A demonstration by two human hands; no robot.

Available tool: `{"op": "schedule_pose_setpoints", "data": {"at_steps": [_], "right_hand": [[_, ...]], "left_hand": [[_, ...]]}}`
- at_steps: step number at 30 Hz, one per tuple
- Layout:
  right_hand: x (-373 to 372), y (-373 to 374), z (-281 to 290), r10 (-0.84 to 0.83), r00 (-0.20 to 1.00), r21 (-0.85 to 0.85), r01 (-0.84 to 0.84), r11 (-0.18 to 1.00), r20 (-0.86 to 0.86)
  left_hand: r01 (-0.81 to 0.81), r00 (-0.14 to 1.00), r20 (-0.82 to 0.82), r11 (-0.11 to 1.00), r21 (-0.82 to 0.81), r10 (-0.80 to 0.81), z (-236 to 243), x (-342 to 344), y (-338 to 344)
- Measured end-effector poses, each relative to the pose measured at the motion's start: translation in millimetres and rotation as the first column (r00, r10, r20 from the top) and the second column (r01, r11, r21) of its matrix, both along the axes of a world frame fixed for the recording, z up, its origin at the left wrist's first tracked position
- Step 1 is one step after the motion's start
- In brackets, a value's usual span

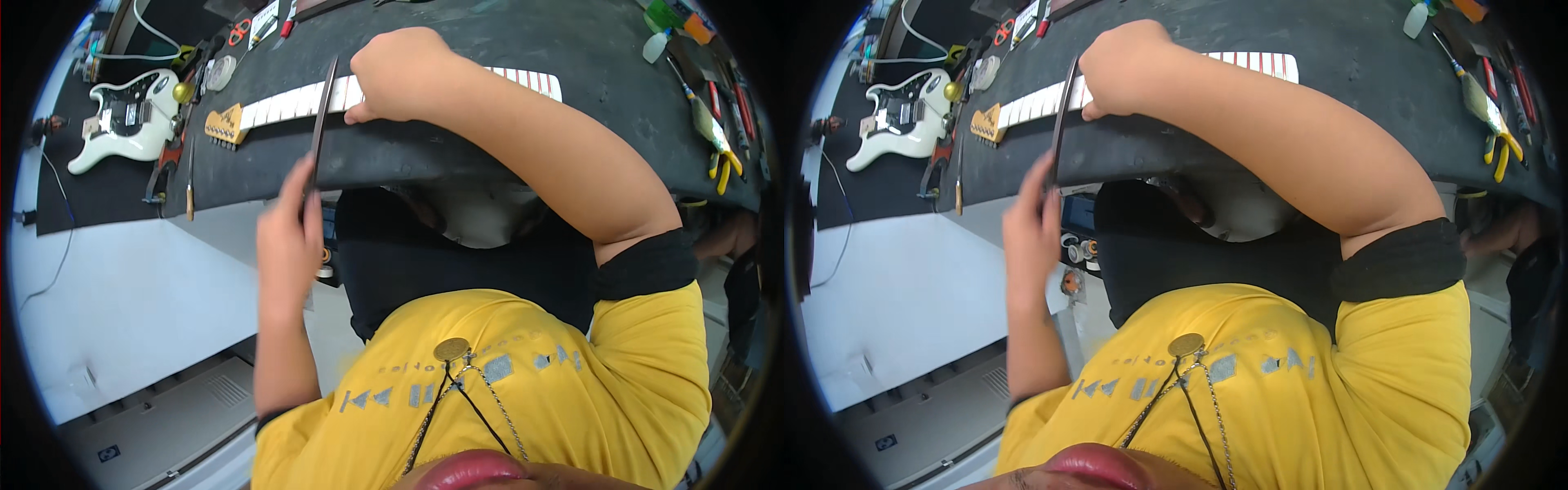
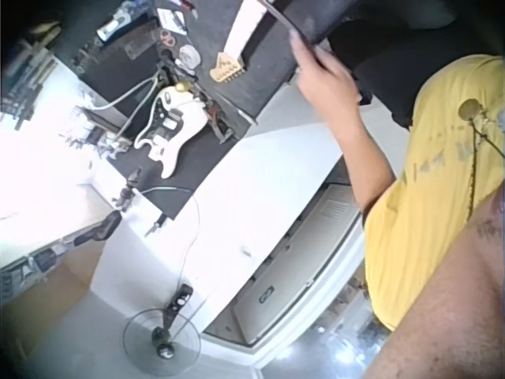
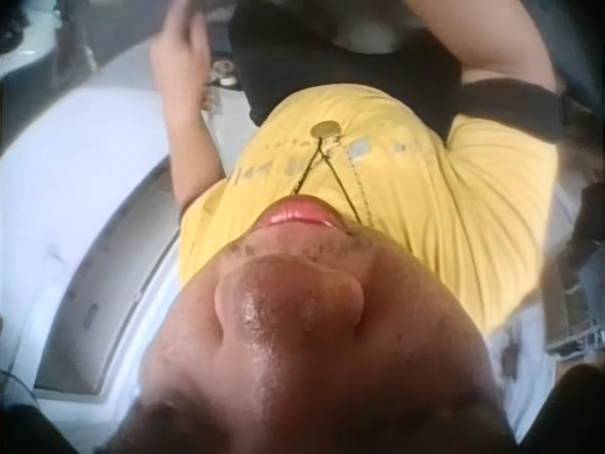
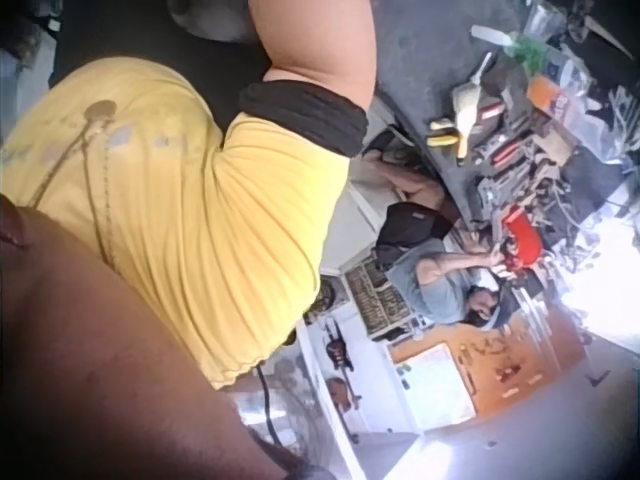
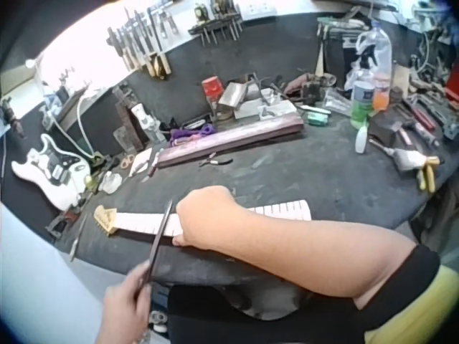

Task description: The person uses a file to smooth the edges and surface of a guitar fretboard, holding the neck steady with one hand while filing with the other.

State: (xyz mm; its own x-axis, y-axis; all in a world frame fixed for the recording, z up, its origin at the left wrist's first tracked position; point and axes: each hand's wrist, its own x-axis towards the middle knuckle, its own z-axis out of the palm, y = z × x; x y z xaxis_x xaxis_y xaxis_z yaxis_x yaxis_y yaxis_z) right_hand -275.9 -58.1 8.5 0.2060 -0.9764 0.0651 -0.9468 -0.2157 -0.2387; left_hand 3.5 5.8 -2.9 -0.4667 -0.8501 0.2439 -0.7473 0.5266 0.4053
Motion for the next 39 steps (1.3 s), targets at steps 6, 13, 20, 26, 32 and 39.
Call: {"op": "schedule_pose_setpoints", "data": {"at_steps": [6, 13, 20, 26, 32, 39], "right_hand": [[7, -1, -3, 0.036, 0.999, -0.023, -0.036, 0.999, 0.001], [8, -4, 4, 0.050, 0.998, -0.013, -0.051, 0.999, -0.022], [13, -3, 3, 0.018, 1.000, 0.020, -0.018, 1.000, -0.021], [13, -2, 2, 0.067, 0.997, -0.088, -0.069, 0.994, -0.025], [1, -2, -10, -0.006, 1.000, -0.089, 0.004, 0.996, -0.020], [11, -5, 2, -0.004, 0.998, 0.043, 0.007, 0.999, -0.060]], "left_hand": [[-0.118, 0.993, -0.017, 0.985, 0.124, 0.121, 2, 13, 35], [-0.107, 0.993, 0.078, 0.957, 0.269, 0.089, 40, -30, -66], [-0.144, 0.988, -0.030, 0.976, 0.165, 0.151, -14, 46, 63], [-0.038, 0.992, 0.120, 0.993, 0.115, 0.024, 31, -25, -67], [-0.042, 0.999, -0.010, 0.984, 0.172, 0.044, 11, 2, -8], [-0.124, 0.991, -0.016, 0.973, 0.194, 0.130, 17, 1, 9]]}}
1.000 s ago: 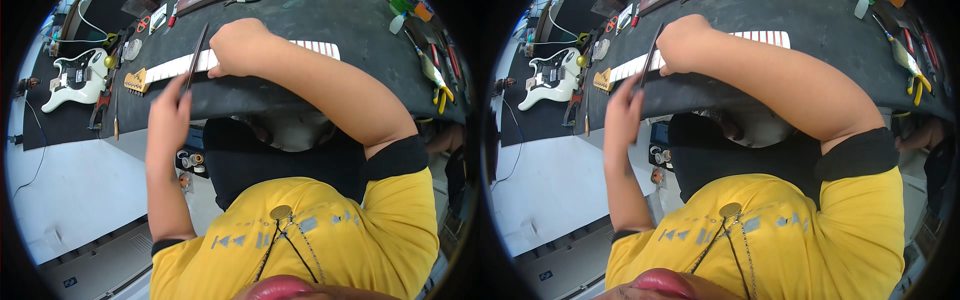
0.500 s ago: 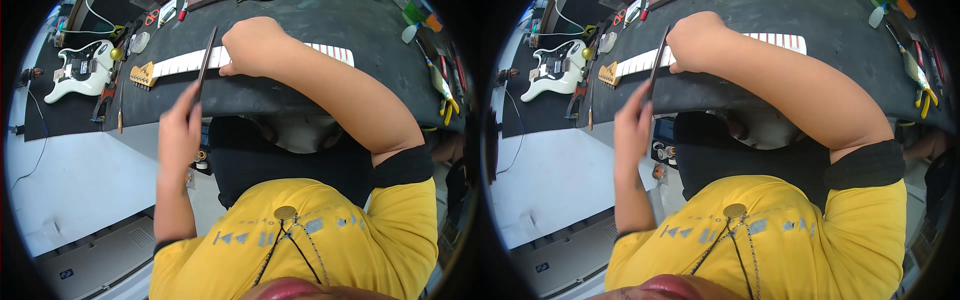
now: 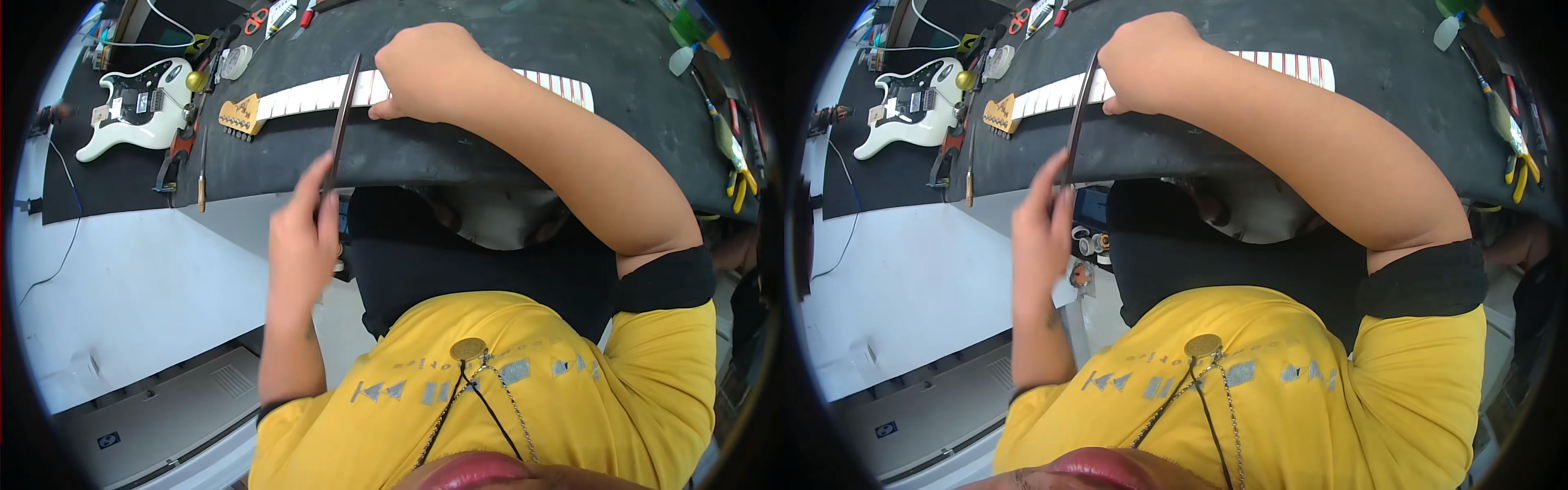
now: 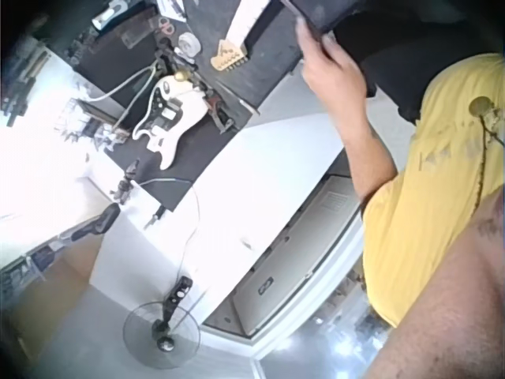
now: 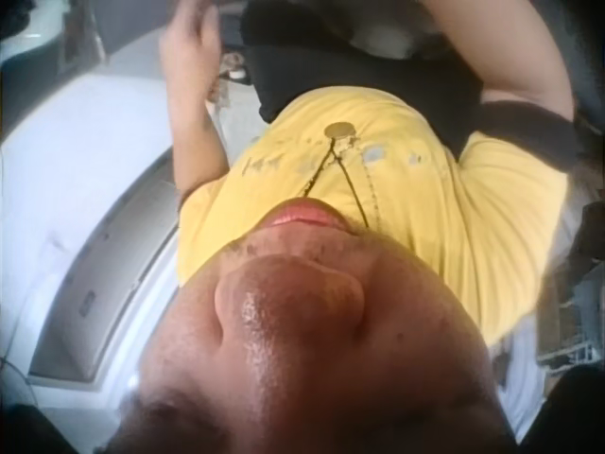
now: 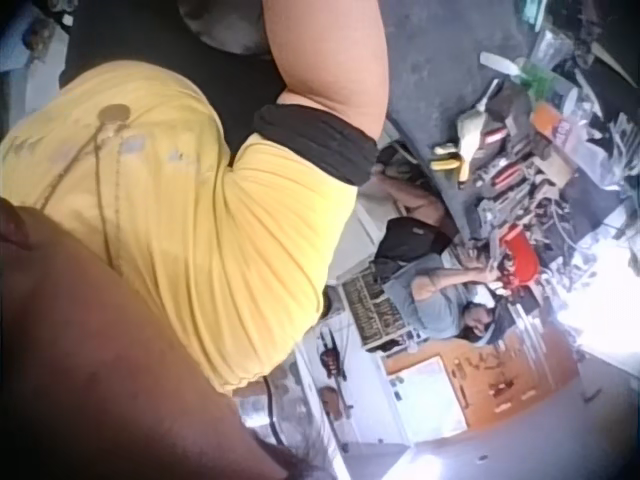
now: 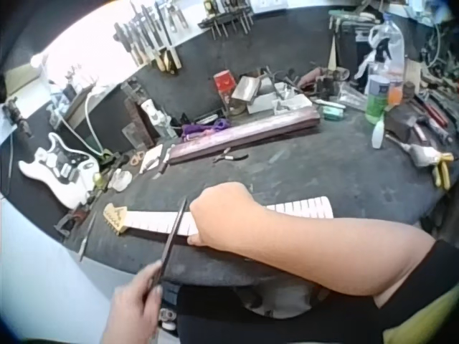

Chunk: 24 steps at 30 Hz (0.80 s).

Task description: The person uses a file to smooth the edges and surface of a guitar fretboard, holding the neck steady with one hand while filing with the other.

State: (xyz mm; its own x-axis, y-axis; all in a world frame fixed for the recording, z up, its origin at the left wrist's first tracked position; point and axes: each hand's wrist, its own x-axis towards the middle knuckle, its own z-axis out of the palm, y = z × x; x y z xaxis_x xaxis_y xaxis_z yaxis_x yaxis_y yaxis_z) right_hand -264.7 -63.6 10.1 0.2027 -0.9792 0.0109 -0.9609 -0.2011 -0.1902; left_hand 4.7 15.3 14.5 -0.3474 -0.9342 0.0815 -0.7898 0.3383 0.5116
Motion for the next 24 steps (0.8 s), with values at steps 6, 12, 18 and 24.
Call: {"op": "schedule_pose_setpoints", "data": {"at_steps": [6, 12, 18, 24], "right_hand": [[2, 2, 11, 0.019, 1.000, 0.058, -0.018, 0.998, -0.016], [5, 3, 4, 0.028, 1.000, -0.011, -0.028, 1.000, -0.013], [1, 1, -2, 0.045, 0.999, -0.133, -0.042, 0.990, 0.021], [-5, 2, -3, 0.019, 1.000, -0.084, -0.020, 0.996, -0.014]], "left_hand": [[0.024, 1.000, -0.010, 0.992, 0.122, -0.023, 14, -30, -77], [-0.060, 0.995, -0.074, 0.996, 0.068, 0.065, -24, 43, 58], [0.014, 1.000, -0.024, 0.994, 0.110, -0.012, 8, -19, -53], [-0.004, 0.994, -0.107, 0.994, 0.111, 0.016, -15, -2, -25]]}}
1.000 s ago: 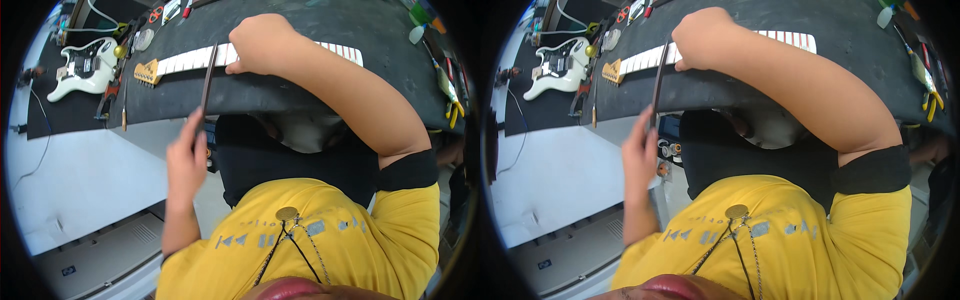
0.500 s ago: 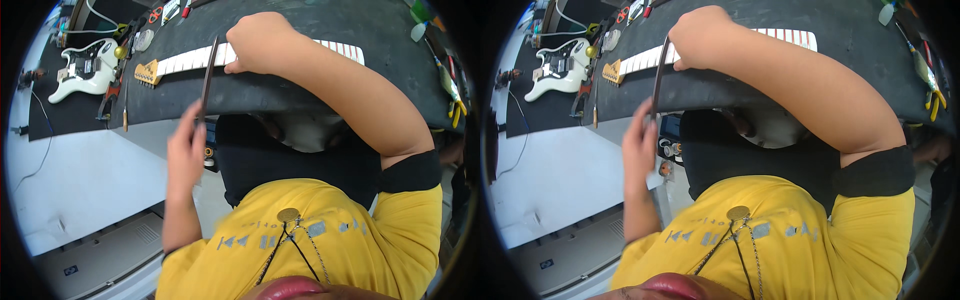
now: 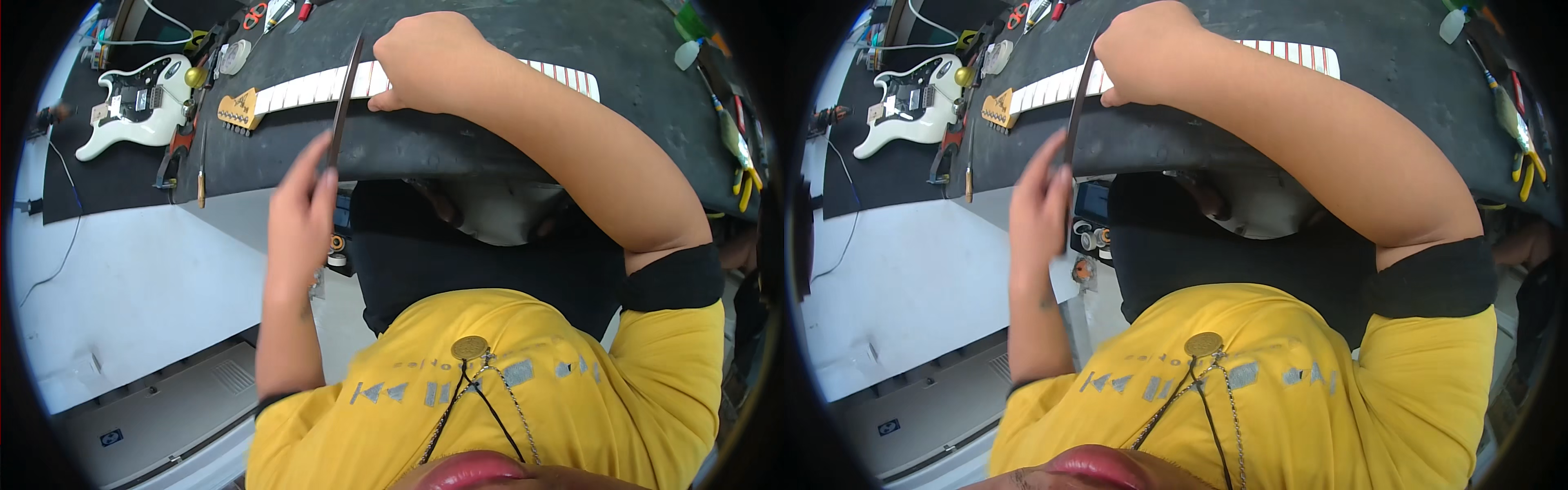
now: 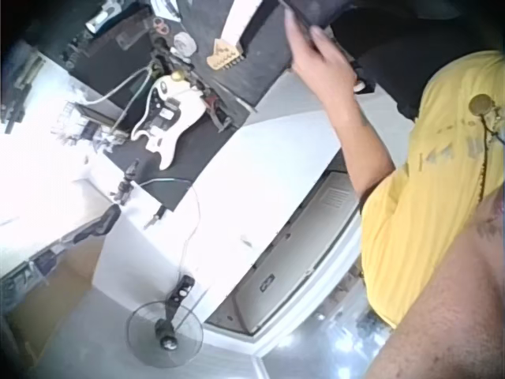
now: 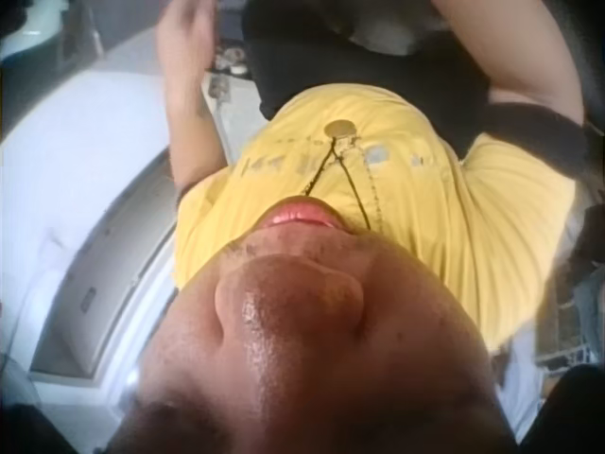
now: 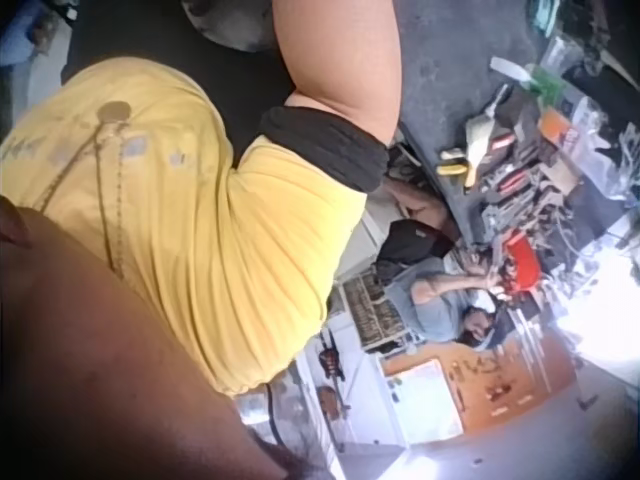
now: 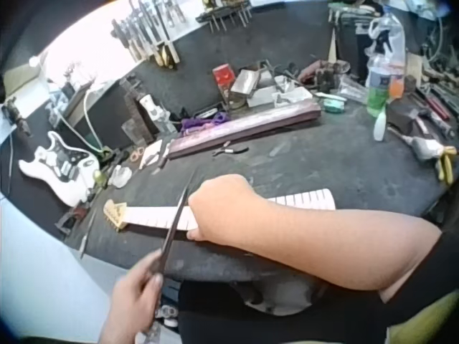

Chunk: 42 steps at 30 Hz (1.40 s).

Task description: The person uses a file to smooth the edges and surface of a guitar fretboard, holding the neck steady with one hand while filing with the other.

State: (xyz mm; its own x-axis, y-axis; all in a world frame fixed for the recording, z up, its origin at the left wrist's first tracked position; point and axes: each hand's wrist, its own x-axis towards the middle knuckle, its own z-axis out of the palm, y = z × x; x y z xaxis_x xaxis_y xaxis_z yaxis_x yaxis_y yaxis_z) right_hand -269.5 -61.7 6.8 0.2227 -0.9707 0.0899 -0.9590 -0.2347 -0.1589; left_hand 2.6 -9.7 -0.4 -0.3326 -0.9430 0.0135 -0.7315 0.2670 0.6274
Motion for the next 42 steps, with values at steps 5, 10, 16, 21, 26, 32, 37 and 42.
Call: {"op": "schedule_pose_setpoints", "data": {"at_steps": [5, 10, 16, 21, 26, 32, 37, 42], "right_hand": [[6, 1, 1, 0.012, 0.999, -0.055, -0.010, 0.998, 0.040], [7, 2, -4, 0.042, 0.998, -0.110, -0.037, 0.993, 0.041], [-3, -3, -6, 0.013, 0.998, -0.028, -0.011, 1.000, 0.054], [9, 1, 0, 0.009, 1.000, -0.040, -0.007, 0.999, 0.029], [5, 0, -3, 0.031, 0.999, -0.084, -0.029, 0.996, 0.022], [-5, 6, 2, 0.050, 0.996, -0.060, -0.045, 0.997, 0.076], [-1, 12, 4, 0.120, 0.986, -0.113, -0.108, 0.988, 0.113], [0, 7, -2, 0.110, 0.988, -0.165, -0.092, 0.982, 0.106]], "left_hand": [[-0.060, 0.997, -0.042, 0.998, -0.023, 0.059, -18, 45, 83], [-0.034, 0.995, 0.097, 0.997, 0.062, 0.028, 27, -29, -29], [0.008, 0.999, 0.033, 1.000, -0.008, -0.007, 1, 1, 3], [-0.018, 1.000, 0.010, 0.997, -0.070, 0.019, -17, 50, 88], [0.047, 0.994, 0.098, 0.998, -0.051, -0.042, 15, -21, -26], [0.039, 0.997, 0.074, 0.997, -0.073, -0.034, 0, -6, -3], [-0.031, 0.999, 0.040, 0.996, -0.085, 0.034, -9, 38, 97], [-0.010, 0.996, 0.083, 1.000, -0.011, 0.011, 16, -20, -9]]}}
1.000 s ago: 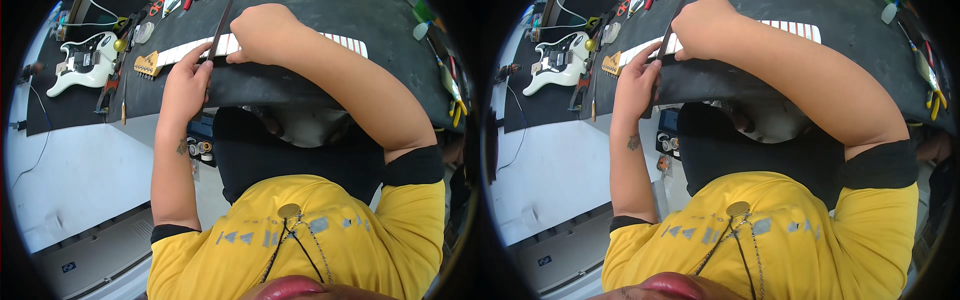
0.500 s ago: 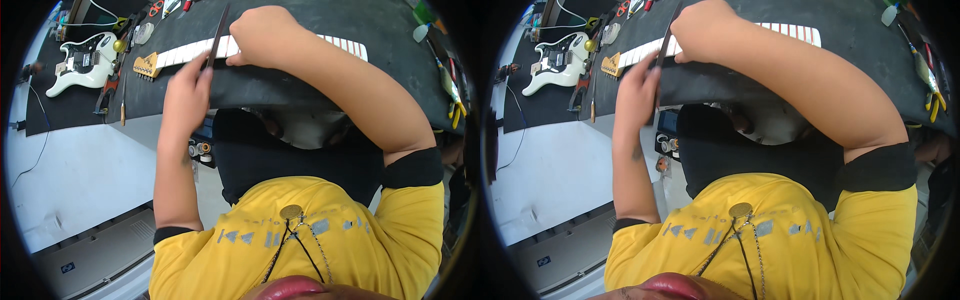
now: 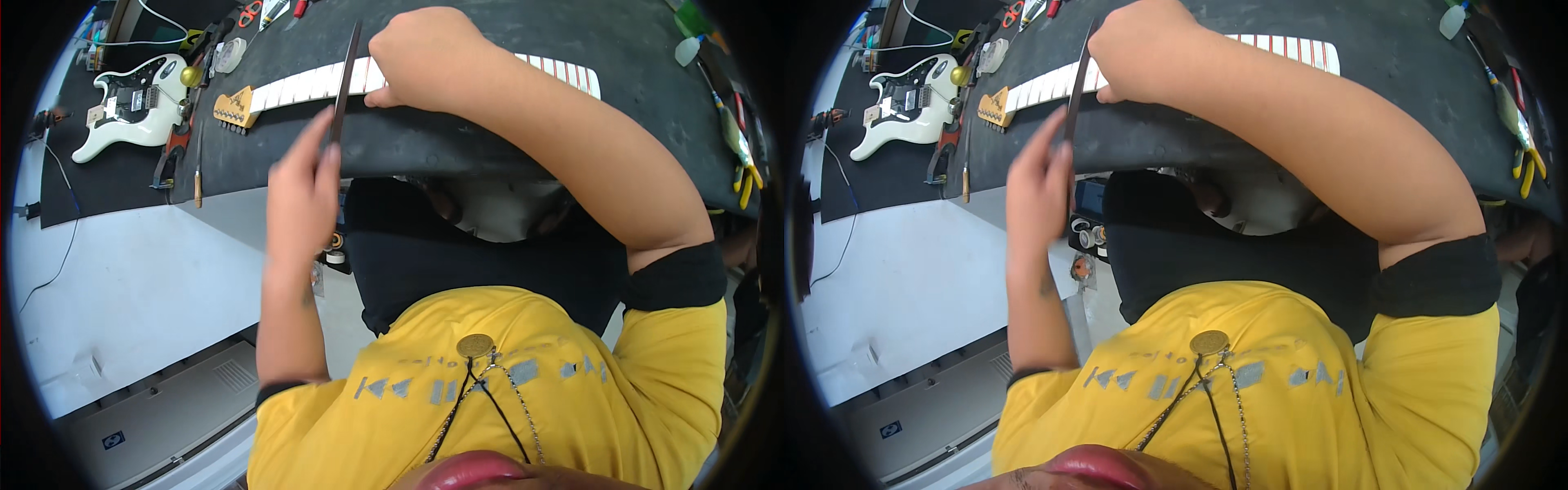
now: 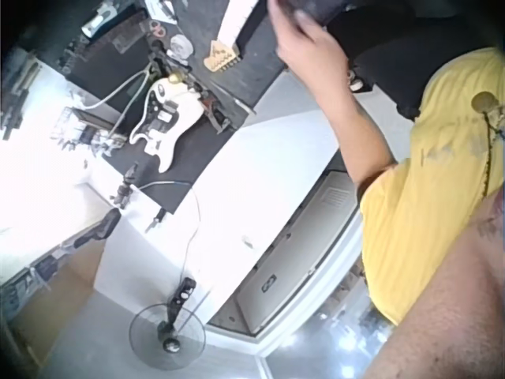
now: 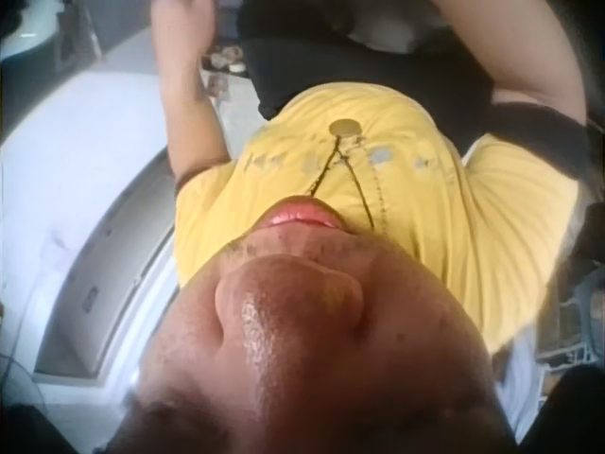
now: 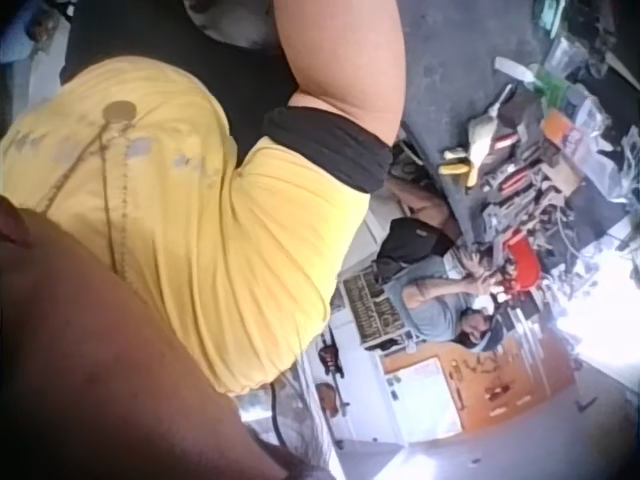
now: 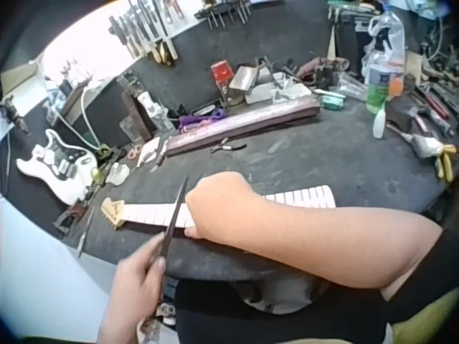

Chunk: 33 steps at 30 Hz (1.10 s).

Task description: The person uses a file to smooth the edges and surface of a guitar fretboard, holding the neck steady with one hand while filing with the other.

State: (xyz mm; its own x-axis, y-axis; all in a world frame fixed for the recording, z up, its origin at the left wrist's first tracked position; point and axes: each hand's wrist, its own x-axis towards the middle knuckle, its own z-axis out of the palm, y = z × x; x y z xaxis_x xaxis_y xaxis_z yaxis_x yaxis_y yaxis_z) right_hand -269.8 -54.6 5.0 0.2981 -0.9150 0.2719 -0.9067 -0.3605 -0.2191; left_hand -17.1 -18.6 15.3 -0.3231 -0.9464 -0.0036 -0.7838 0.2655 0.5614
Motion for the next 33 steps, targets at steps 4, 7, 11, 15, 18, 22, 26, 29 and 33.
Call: {"op": "schedule_pose_setpoints", "data": {"at_steps": [4, 7, 11, 15, 18, 22, 26, 29, 33], "right_hand": [[6, -13, -3, -0.058, 0.995, 0.078, 0.065, 0.995, -0.082], [-2, -8, -10, -0.073, 0.996, 0.075, 0.076, 0.994, -0.044], [3, -7, 0, -0.013, 0.999, 0.048, 0.015, 0.999, -0.030], [4, -10, -8, -0.030, 0.998, 0.060, 0.033, 0.998, -0.048], [6, -10, -2, -0.033, 0.997, 0.075, 0.039, 0.996, -0.074], [3, -12, -3, -0.055, 0.995, 0.075, 0.061, 0.995, -0.083], [6, -8, -6, -0.061, 0.996, 0.096, 0.068, 0.993, -0.066], [6, -11, -1, -0.055, 0.996, 0.115, 0.062, 0.991, -0.068], [4, -10, -11, -0.036, 0.998, 0.016, 0.037, 0.999, -0.056]], "left_hand": [[-0.031, 0.998, -0.045, 0.999, 0.039, 0.033, 4, -21, -30], [0.018, 0.998, -0.051, 0.998, -0.063, -0.021, -19, 17, 21], [-0.056, 0.998, -0.042, 0.998, -0.011, 0.056, -29, 64, 97], [0.012, 1.000, 0.009, 0.999, -0.046, -0.011, -12, 27, 37], [0.028, 0.999, 0.016, 1.000, -0.013, -0.028, 3, -14, -30], [0.044, 0.999, -0.008, 0.999, -0.031, -0.044, -6, -7, -26], [0.038, 0.999, -0.021, 0.995, -0.090, -0.040, -29, 60, 74], [-0.023, 0.998, -0.055, 0.997, -0.072, 0.019, -31, 62, 96], [0.056, 0.998, 0.040, 0.989, -0.136, -0.051, -6, 4, 9]]}}
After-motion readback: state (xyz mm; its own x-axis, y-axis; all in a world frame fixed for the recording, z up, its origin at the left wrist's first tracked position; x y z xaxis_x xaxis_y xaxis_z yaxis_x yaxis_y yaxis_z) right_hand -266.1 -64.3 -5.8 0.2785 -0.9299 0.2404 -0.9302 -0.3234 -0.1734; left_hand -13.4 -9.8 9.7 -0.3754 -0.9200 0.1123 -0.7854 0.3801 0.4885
